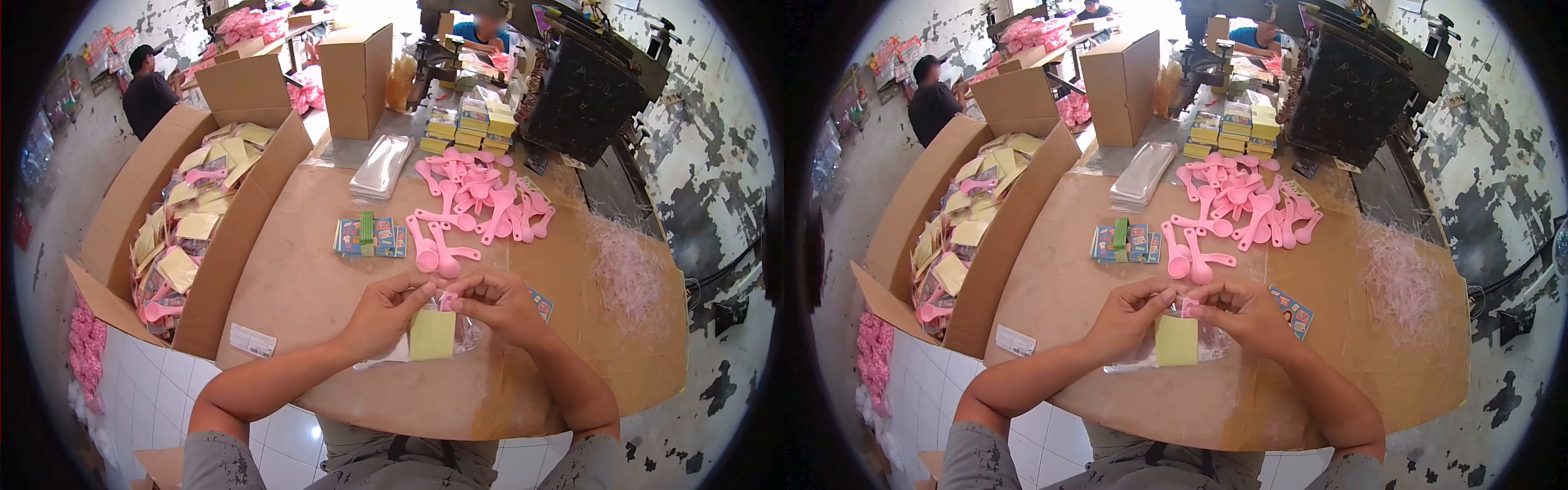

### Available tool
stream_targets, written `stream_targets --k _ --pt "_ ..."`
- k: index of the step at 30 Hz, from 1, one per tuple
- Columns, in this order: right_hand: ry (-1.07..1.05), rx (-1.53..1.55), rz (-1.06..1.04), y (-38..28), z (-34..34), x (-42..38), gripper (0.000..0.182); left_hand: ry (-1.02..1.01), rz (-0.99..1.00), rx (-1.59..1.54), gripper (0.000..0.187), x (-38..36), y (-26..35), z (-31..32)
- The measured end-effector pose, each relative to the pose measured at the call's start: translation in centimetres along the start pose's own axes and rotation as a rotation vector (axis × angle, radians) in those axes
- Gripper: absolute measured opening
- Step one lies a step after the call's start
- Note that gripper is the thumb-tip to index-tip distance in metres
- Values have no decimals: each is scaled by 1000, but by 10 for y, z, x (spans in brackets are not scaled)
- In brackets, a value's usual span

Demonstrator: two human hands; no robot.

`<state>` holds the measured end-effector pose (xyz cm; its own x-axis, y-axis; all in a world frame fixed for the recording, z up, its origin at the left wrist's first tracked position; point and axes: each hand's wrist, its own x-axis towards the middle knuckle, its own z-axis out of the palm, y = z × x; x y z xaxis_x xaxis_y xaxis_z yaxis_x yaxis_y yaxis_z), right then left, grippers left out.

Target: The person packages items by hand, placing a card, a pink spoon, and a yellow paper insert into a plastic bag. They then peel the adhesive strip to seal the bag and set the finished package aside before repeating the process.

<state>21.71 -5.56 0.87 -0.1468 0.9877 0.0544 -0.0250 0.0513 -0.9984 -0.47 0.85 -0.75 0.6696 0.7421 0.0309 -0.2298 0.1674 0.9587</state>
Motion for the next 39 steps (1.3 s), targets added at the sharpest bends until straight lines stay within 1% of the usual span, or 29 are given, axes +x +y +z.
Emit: stream_targets --k 3,5,9,11,12,14,15,17,20,24,26,29,33,39 --pt "61 27 27 -8 -6 -2 19 3 -77 -76 29 -2 10 8" --pt "110 48 29 -10 -6 -2 19 2 -50 -13 29 0 1 0" --pt "115 -47 56 -4 -12 -4 18 36 -59 19 25 3 -8 -7" --pt "121 -81 69 -8 -11 -5 18 33 -22 47 22 2 -5 -6" --pt "118 -89 41 -6 -12 -5 17 32 -3 61 21 2 -3 -5" --pt "113 -105 -15 -3 -11 -5 17 50 -28 124 20 0 4 -2" --pt "113 -91 0 -5 -11 -5 17 58 -40 156 20 -1 7 -2" --pt "112 -63 32 -10 -11 -5 16 44 2 181 20 -1 3 -5" --pt "71 -45 68 -2 -20 -5 20 50 69 237 20 1 1 -7" --pt "64 -19 57 2 -24 -5 20 31 164 373 20 4 1 -12" --pt "67 -21 64 -1 -24 -6 20 34 216 371 21 5 -1 -14" --pt "64 -8 1 -2 -25 -6 17 11 256 463 20 6 4 -17" --pt "70 -66 -19 1 -30 -5 14 -31 301 554 19 9 7 -20" --pt "24 -71 -38 -4 -35 -6 15 -46 263 384 19 9 1 -23"
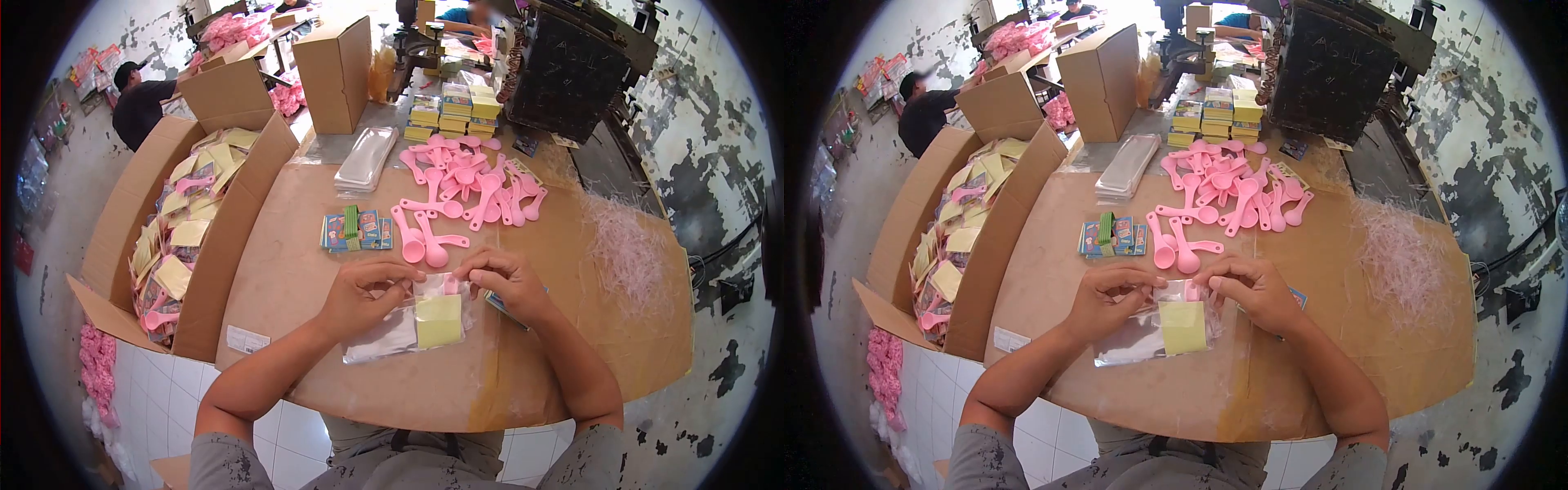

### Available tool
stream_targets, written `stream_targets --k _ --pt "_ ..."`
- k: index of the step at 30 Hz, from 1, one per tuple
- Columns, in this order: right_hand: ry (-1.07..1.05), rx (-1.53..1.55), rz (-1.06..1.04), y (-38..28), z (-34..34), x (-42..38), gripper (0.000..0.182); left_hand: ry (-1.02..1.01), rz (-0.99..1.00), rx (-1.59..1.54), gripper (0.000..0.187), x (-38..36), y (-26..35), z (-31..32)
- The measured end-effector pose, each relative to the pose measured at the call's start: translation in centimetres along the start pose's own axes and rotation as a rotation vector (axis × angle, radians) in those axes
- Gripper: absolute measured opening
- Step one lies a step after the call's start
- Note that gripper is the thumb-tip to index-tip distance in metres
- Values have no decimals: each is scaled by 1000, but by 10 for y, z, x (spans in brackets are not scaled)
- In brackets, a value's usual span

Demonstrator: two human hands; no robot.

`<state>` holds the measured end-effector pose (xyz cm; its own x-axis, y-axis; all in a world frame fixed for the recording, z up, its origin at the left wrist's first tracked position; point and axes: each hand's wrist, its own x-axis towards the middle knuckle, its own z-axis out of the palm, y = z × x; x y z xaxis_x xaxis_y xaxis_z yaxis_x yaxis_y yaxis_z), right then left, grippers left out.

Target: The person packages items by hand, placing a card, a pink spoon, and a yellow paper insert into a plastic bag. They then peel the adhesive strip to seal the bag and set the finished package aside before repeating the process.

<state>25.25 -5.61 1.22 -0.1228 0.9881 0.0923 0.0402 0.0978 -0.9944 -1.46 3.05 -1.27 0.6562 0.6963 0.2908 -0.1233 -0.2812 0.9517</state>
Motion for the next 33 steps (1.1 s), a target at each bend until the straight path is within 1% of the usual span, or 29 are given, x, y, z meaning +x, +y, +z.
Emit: stream_targets --k 2,3,5,6,8,9,12,14,17,21,24,26,27,29,30,32,33 --pt "-7 9 31 -1 -1 0 15 13 -52 -91 17 0 2 2" --pt "-3 -22 15 -2 1 -1 15 20 -78 -138 17 0 2 3" --pt "6 -87 -19 -2 5 -2 15 27 -97 -150 16 0 2 6" --pt "2 -70 -8 0 4 -1 17 31 -107 -157 15 0 2 7" --pt "-6 -36 13 6 1 -1 20 39 -204 -196 15 0 -1 7" --pt "-4 -13 34 7 1 0 24 44 -252 -216 15 -1 -2 6" --pt "-22 28 72 5 3 0 38 62 -290 -244 20 -1 3 6" --pt "-68 18 63 -3 6 -1 47 74 -252 -286 24 1 6 6" --pt "-172 45 119 3 7 1 53 100 -192 -277 28 1 2 5" --pt "-130 53 85 3 6 0 52 114 -114 -339 31 2 10 8" --pt "-77 37 50 -6 9 -3 49 20 -92 -174 33 0 -4 11" --pt "-45 24 -12 -10 11 -3 46 -126 -218 -145 33 -1 -6 7" --pt "-5 12 -12 -9 12 -4 44 -190 -284 -122 33 -2 -6 1" --pt "63 -2 -17 -4 9 -4 40 -181 -338 -163 31 2 -4 -11" --pt "65 -12 -38 -5 5 -2 39 -177 -365 -184 31 5 -1 -19" --pt "81 -41 -75 -13 -11 -3 37 374 -117 -305 35 13 14 -31" --pt "96 -93 -58 -18 -19 -4 35 641 15 -367 37 19 23 -34"
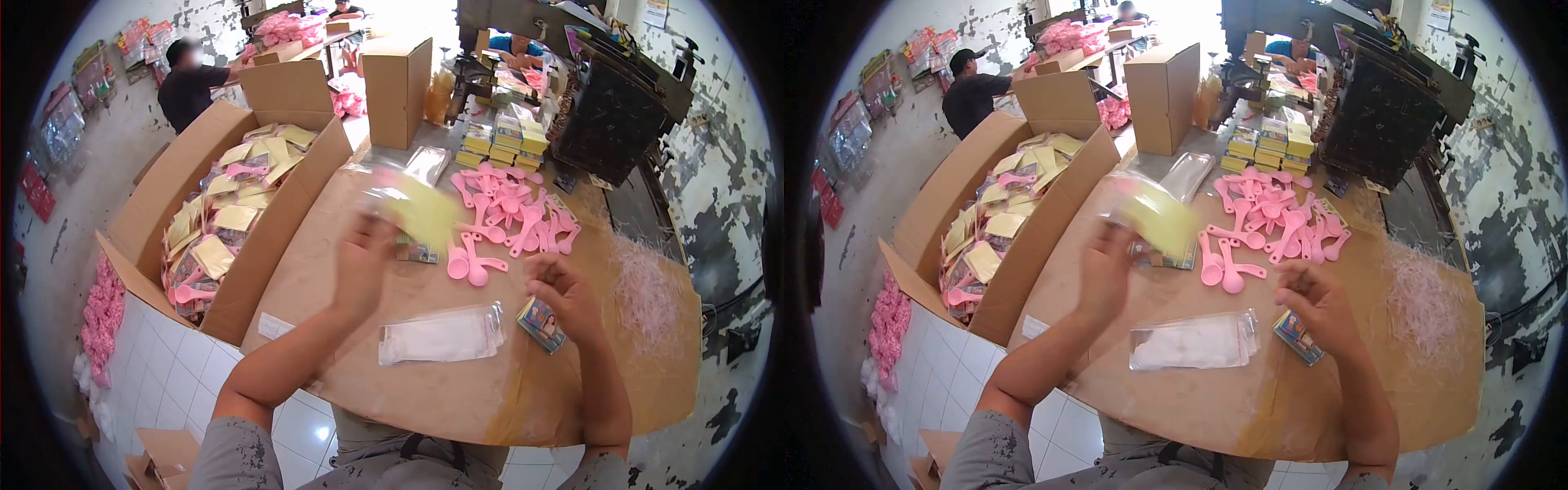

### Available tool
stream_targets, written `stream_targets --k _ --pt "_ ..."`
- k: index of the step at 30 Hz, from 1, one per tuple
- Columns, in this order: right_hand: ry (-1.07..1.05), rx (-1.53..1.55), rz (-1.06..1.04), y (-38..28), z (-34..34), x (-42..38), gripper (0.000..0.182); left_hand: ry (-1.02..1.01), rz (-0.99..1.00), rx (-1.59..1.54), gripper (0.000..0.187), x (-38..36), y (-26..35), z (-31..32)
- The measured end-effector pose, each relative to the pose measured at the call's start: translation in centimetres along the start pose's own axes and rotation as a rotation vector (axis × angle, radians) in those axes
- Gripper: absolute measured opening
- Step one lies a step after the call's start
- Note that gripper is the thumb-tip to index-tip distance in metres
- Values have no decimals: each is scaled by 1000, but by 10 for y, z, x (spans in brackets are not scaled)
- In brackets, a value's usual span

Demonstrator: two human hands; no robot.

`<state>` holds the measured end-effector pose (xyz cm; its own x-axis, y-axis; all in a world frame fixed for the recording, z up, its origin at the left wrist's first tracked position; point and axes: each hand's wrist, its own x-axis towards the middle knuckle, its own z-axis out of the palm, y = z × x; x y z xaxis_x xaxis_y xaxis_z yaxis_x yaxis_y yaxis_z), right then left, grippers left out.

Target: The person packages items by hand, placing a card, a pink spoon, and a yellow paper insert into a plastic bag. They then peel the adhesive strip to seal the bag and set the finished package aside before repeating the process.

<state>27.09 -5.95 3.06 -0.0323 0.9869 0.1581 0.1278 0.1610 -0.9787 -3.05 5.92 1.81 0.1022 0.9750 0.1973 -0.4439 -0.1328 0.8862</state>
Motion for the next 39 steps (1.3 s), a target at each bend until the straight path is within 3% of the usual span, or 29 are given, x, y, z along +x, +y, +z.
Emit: stream_targets --k 3,4,7,8,9,12,15,18,21,24,30,32,35,38,39 --pt "40 -256 18 -12 -22 -4 30 201 256 -255 38 20 28 12" --pt "39 -403 3 -14 -26 -6 29 130 190 -286 41 21 13 3" --pt "-10 -791 27 -20 -31 -19 29 -222 -106 433 39 3 -29 -10" --pt "-33 -912 48 -20 -33 -24 30 -422 -75 600 36 -7 -30 -7" --pt "-74 -892 59 -19 -38 -26 31 -626 -45 765 32 -17 -28 -2" --pt "-160 -835 95 -14 -53 -36 36 -807 382 971 29 -40 -30 12" --pt "-157 -768 133 -8 -66 -37 38 -812 516 1006 34 -44 -34 16" --pt "-96 -647 189 -4 -70 -35 41 -787 507 1011 33 -43 -40 14" --pt "-84 -506 272 7 -76 -34 43 -835 346 975 26 -40 -40 10" --pt "-25 -436 306 10 -78 -33 38 -736 67 866 19 -43 -31 16" --pt "12 -628 185 7 -74 -33 18 -701 247 952 16 -46 -37 12" --pt "52 -662 126 7 -71 -31 15 -722 152 894 13 -44 -41 10" --pt "96 -575 75 -4 -54 -32 13 -724 94 864 11 -42 -40 11" --pt "-45 -9 -42 11 -21 -41 17 -709 139 875 11 -44 -36 15" --pt "-133 -59 -125 8 -3 -39 18 -704 164 881 12 -44 -35 16"
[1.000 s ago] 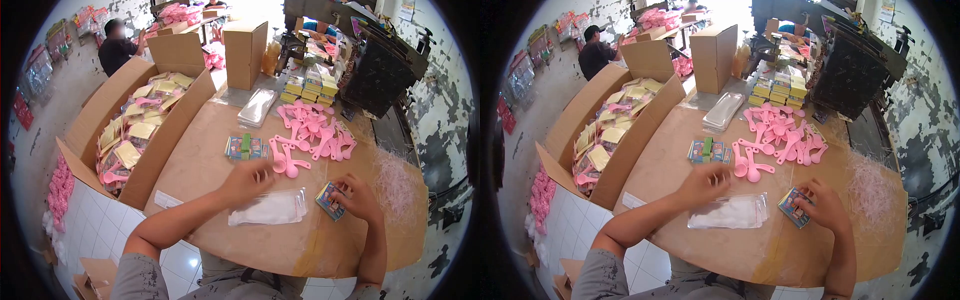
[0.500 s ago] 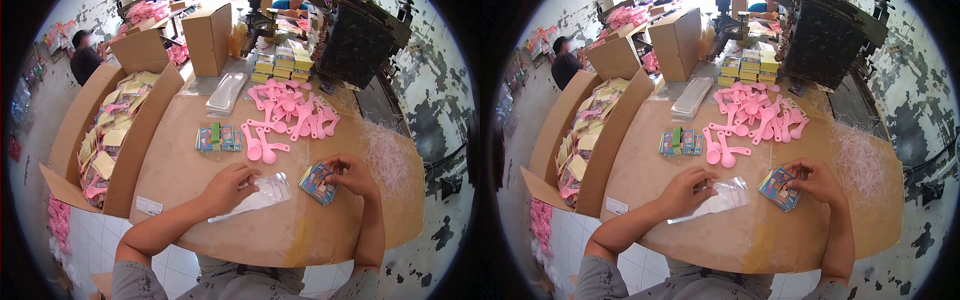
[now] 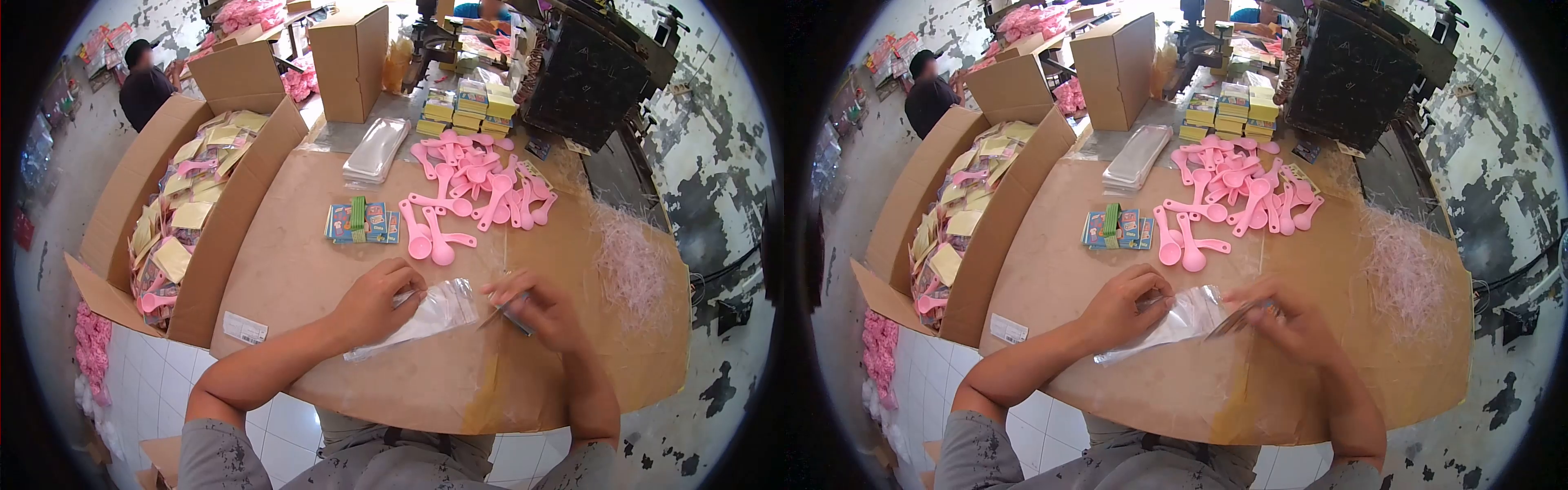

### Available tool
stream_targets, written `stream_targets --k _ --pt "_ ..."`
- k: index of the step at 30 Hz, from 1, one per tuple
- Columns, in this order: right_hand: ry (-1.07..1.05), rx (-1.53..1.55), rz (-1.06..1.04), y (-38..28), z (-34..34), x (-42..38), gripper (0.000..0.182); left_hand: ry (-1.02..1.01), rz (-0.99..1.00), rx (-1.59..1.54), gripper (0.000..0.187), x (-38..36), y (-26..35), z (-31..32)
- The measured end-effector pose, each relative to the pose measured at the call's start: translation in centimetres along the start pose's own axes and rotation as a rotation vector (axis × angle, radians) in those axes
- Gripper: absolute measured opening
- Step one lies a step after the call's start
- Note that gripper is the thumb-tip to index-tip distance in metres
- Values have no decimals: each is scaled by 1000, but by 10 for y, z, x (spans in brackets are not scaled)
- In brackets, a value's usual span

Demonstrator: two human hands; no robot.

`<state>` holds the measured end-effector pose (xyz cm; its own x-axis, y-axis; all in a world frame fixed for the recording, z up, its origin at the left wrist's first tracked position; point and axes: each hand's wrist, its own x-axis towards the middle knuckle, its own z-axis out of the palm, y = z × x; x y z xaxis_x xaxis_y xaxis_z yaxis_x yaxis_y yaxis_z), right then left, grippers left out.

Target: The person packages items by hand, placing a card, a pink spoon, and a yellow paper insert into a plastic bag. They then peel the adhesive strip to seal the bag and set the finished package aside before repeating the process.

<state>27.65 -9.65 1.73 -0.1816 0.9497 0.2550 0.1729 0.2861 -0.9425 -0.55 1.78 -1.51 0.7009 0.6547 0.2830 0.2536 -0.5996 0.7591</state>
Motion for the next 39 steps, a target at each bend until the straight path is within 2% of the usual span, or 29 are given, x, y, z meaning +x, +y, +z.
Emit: stream_targets --k 1,3,4,7,10,12,13,16,20,22,25,28,31,34,37,39 --pt "-86 -50 -84 -4 17 5 18 -2 20 -21 13 1 -1 0" --pt "-210 -438 -147 -5 38 8 20 -9 59 -62 15 1 -3 -1" --pt "-272 -633 -177 -5 43 7 21 1 20 -113 14 1 -3 -2" --pt "-223 -715 -219 10 44 4 26 18 -90 -345 13 1 -7 -4" --pt "-233 -594 -158 4 38 7 32 -14 -188 -728 17 5 -16 -8" --pt "-149 -590 -20 0 31 6 34 -59 -277 -977 25 8 -12 -15" --pt "-107 -588 50 -3 29 6 35 -52 -292 -990 30 8 -8 -17" --pt "202 -215 281 -13 30 7 36 -47 -320 -995 43 7 0 -19" --pt "324 32 183 2 29 6 43 -72 -280 -893 51 5 -1 -11" --pt "339 60 96 5 32 7 46 -73 -264 -868 51 4 -1 -8" --pt "117 -347 -92 13 17 5 48 -74 -257 -859 51 1 4 -6" --pt "-14 -494 -165 7 17 9 47 -119 -234 -767 52 -3 8 -4" --pt "112 -147 81 3 40 6 38 -205 -200 -641 53 -6 6 2" --pt "248 -33 179 -7 48 9 38 -264 -206 -600 56 -6 11 2" --pt "232 -67 275 7 45 1 34 -276 -193 -617 55 -7 14 1" --pt "70 -275 28 -1 47 8 27 -281 -218 -676 54 -8 13 1"
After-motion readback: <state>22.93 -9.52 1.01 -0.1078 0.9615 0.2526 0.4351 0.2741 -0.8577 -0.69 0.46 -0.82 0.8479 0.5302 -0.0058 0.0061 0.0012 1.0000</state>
